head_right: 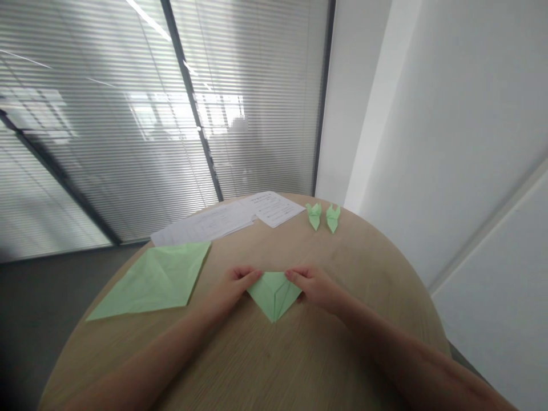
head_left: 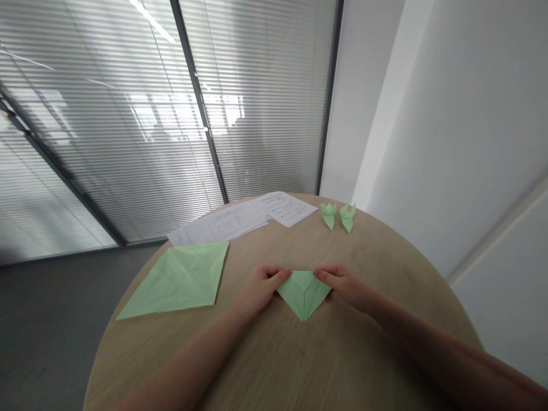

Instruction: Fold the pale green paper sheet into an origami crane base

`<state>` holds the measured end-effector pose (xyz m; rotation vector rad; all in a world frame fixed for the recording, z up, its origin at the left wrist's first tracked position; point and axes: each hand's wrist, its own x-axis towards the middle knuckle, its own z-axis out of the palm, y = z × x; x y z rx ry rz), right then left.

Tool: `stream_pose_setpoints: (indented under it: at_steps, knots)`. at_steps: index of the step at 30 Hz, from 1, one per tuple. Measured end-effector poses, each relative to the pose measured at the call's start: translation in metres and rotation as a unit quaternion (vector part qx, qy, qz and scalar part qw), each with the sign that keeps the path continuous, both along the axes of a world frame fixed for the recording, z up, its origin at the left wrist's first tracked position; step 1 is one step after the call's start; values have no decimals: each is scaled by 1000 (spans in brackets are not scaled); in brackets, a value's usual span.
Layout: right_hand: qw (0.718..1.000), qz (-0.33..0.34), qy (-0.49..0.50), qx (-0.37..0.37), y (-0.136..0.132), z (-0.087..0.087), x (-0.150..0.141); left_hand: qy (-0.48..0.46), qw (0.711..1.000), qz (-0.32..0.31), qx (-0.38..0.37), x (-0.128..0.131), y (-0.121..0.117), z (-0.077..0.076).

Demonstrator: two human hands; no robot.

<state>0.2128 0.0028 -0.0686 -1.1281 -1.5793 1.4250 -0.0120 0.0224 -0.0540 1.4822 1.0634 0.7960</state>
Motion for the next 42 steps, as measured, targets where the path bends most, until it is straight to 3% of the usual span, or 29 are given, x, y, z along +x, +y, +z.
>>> stream_pose_setpoints:
  at_steps: [11,18,26,33,42]
  knots:
    - [999,-26,16,-23,4,-9,-1,16,999,28,40,1,2,0]
    - [999,-14,-6,-33,4,-3,-1,48,996,30,66,1,3,-1]
    - [997,-40,-67,6,3,-7,0,51,997,34,53,2,2,-2]
    - [992,-47,-107,43,0,0,0,23,999,24,22,1,3,-2]
    - [987,-73,-131,56,0,3,-2,79,996,3,47,0,1,2]
